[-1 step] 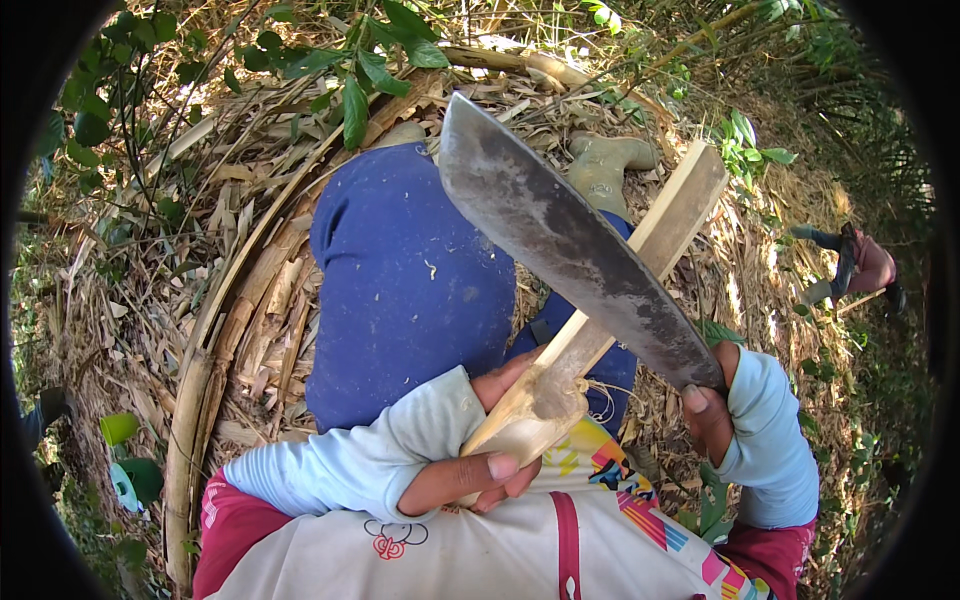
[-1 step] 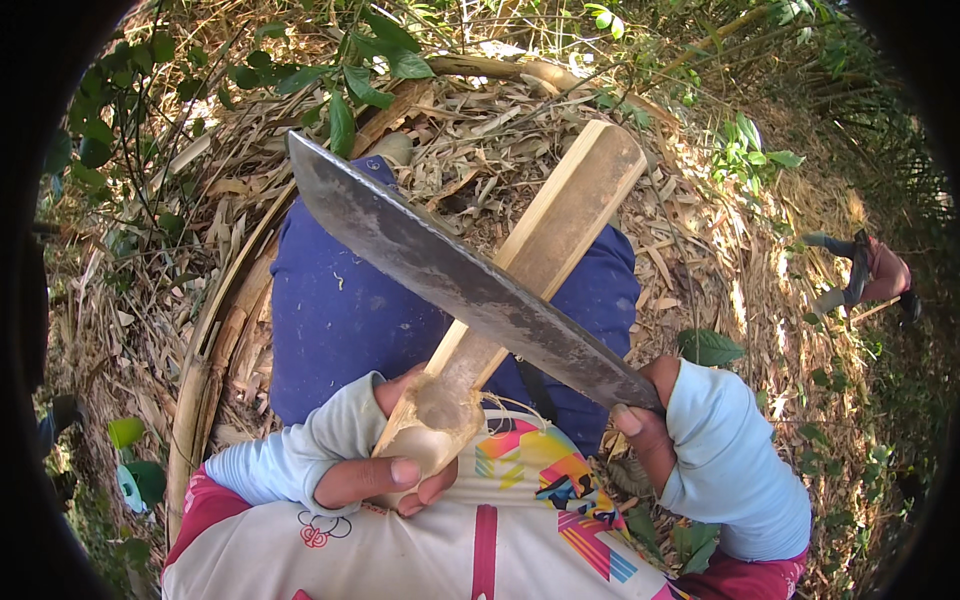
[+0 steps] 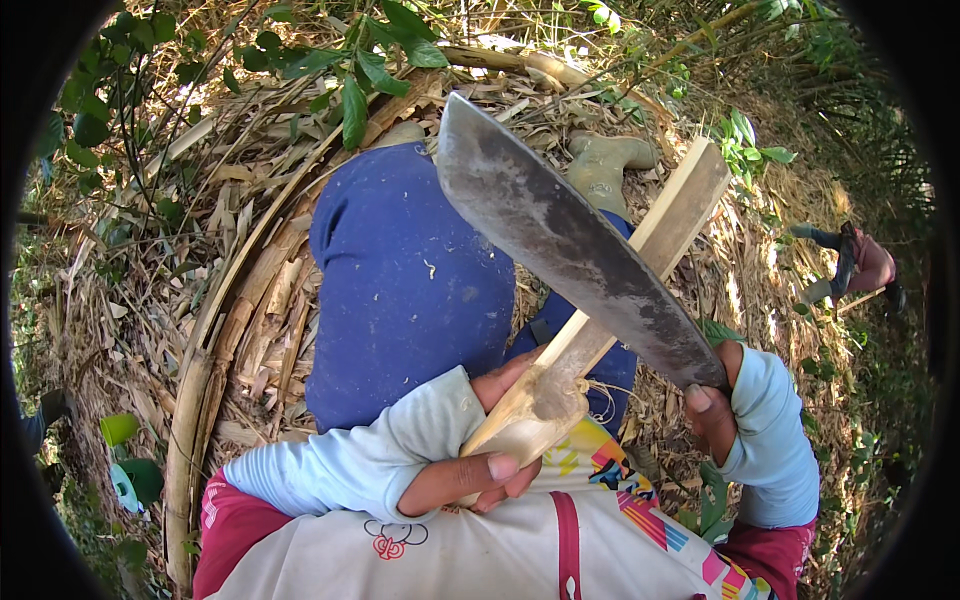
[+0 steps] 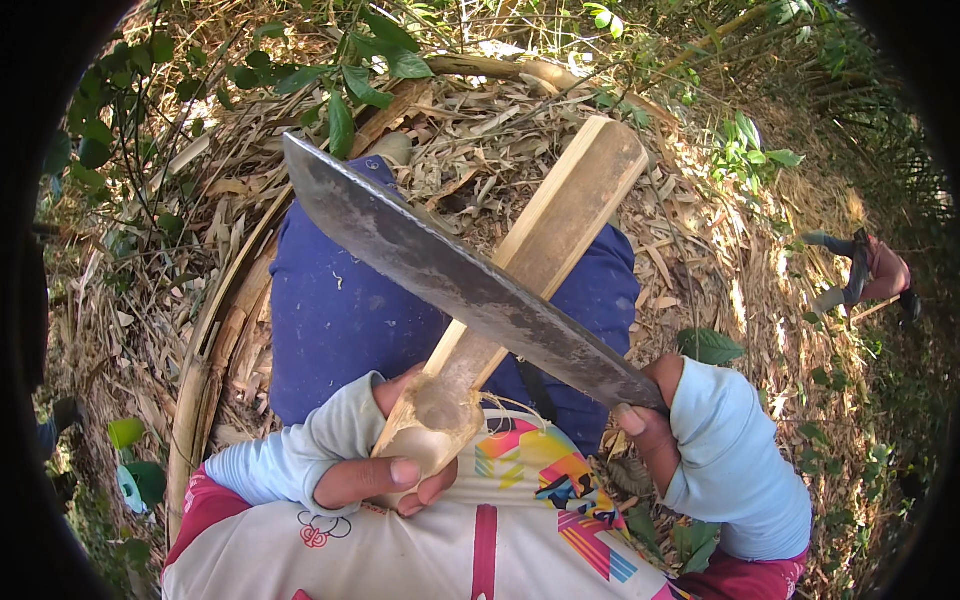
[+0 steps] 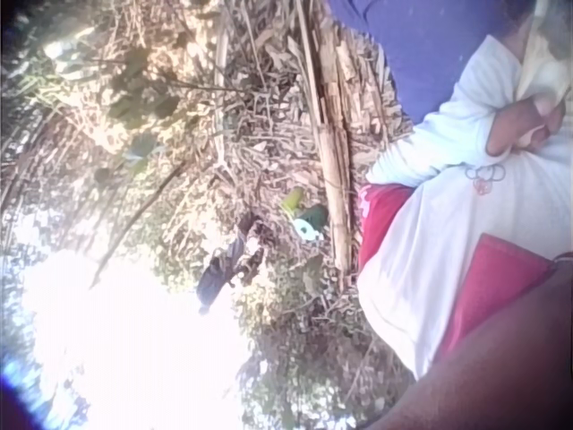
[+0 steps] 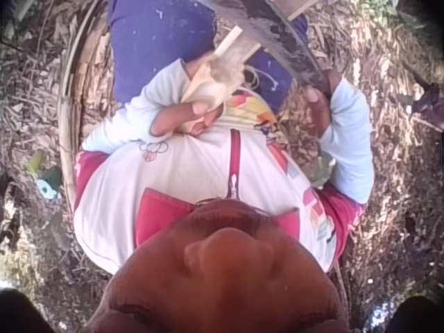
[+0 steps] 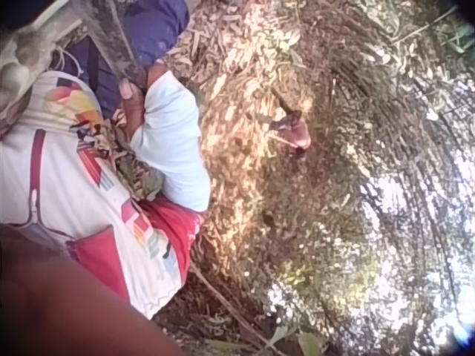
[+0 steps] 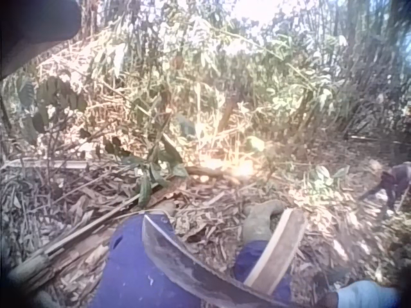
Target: The person sits on the ground in a forested area and uses a large machete to sharpen a wooden tool handle. They repeatedly draw the blade along the handle's edges to smooth and shape the wood.
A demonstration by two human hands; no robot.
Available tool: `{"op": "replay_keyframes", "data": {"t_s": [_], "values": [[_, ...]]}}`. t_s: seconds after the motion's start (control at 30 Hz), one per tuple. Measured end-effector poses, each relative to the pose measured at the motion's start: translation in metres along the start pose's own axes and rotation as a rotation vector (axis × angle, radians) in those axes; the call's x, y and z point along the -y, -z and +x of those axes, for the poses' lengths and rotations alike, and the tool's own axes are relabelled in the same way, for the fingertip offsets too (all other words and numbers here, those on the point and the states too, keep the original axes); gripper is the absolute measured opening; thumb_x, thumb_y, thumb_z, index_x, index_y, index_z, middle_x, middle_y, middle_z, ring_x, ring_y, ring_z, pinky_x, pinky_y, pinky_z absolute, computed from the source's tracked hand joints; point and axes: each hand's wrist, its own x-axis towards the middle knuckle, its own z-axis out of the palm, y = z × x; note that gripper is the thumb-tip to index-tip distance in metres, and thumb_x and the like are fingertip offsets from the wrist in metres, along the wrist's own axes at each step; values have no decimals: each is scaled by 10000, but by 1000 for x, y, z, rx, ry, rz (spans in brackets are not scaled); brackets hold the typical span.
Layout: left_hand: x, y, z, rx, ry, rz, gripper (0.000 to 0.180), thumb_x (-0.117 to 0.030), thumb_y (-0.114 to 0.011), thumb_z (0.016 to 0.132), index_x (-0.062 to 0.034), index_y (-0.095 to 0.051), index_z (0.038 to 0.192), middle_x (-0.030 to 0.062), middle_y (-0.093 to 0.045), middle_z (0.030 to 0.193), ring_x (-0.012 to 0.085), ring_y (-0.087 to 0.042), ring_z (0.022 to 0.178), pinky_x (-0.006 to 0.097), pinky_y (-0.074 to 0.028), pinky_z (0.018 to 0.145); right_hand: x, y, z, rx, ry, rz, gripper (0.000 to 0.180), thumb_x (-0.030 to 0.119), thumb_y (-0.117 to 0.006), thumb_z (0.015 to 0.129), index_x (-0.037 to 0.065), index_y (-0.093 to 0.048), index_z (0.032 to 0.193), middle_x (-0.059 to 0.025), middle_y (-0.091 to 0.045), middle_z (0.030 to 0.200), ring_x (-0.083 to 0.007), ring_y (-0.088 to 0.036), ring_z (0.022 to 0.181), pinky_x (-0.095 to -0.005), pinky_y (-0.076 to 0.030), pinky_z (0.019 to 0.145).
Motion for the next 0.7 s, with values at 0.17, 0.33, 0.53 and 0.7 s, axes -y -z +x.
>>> {"op": "replay_keyframes", "data": {"t_s": [0.17, 0.33, 0.53, 0.7], "values": [[-3, -1, 0, -1, -7, 16, 803, -333, -580, 948, -61, -74, 1509, -11, -523, 752, 68, -491, 604, 210, -399, 558, -3, 2, -5, 67, 2, -78, 231, 233, -569, 922, 46, -549, 788, -33, -491, 559, -198, -485, 486, -334, -386, 506], [-5, -2, 0, 5, -2, 11, 824, -371, -588, 945, -64, -73, 1510, -7, -523, 749, 70, -494, 604, 213, -400, 556, 3, 2, -3, -27, 91, -85, 169, 127, -658, 848, 44, -537, 766, -117, -450, 584, -315, -466, 492, -386, -367, 472], [-5, -2, 1, 3, -11, 17, 831, -388, -592, 940, -63, -76, 1505, -5, -522, 738, 73, -494, 600, 217, -401, 552, 4, 5, -3, -6, 53, -49, 166, 120, -659, 844, 46, -534, 765, -117, -443, 581, -324, -478, 510, -382, -375, 485], [-5, -2, 0, 1, -20, 20, 816, -386, -587, 943, -59, -86, 1500, -4, -522, 733, 75, -496, 601, 217, -403, 554, -1, 3, -6, 36, 12, -99, 182, 137, -674, 841, 50, -529, 771, -125, -441, 581, -344, -479, 532, -400, -367, 493]]}}
